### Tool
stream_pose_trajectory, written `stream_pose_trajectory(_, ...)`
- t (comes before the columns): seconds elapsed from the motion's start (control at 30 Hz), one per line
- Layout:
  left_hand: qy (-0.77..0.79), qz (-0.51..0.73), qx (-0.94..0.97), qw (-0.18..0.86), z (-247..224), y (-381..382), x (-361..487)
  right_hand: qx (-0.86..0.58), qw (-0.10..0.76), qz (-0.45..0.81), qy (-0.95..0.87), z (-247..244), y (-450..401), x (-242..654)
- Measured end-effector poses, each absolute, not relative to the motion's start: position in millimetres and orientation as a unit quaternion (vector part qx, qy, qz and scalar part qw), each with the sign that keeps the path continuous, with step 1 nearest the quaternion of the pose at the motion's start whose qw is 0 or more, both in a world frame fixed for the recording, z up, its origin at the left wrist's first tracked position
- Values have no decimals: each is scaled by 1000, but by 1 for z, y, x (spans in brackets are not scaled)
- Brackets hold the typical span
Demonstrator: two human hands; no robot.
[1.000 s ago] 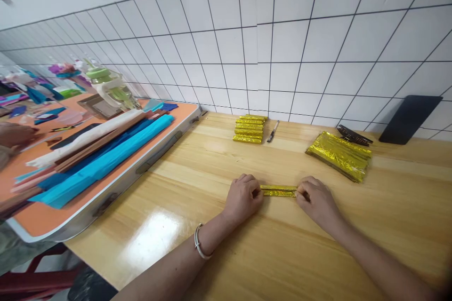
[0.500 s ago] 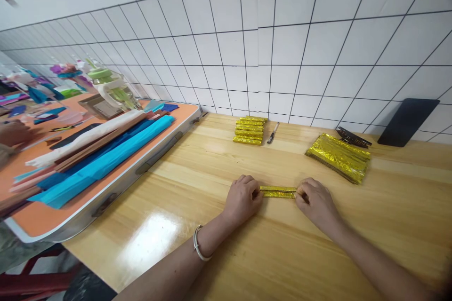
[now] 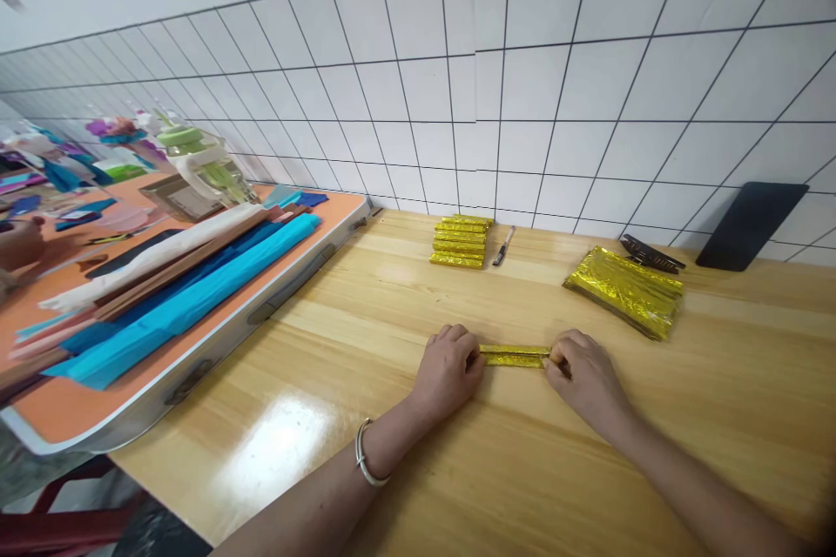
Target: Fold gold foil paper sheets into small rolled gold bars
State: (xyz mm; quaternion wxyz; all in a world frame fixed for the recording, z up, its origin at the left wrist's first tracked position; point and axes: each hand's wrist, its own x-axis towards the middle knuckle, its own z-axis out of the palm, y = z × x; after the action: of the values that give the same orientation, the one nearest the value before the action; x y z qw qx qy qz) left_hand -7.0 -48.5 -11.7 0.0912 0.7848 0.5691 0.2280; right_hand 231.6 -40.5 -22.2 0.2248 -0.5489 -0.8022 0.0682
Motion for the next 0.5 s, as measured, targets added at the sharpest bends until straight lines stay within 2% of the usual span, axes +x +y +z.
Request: stream_pose_trajectory(0.5, 564, 251, 774, 143, -12, -46, -11, -535, 231, 101, -806, -22, -38, 238)
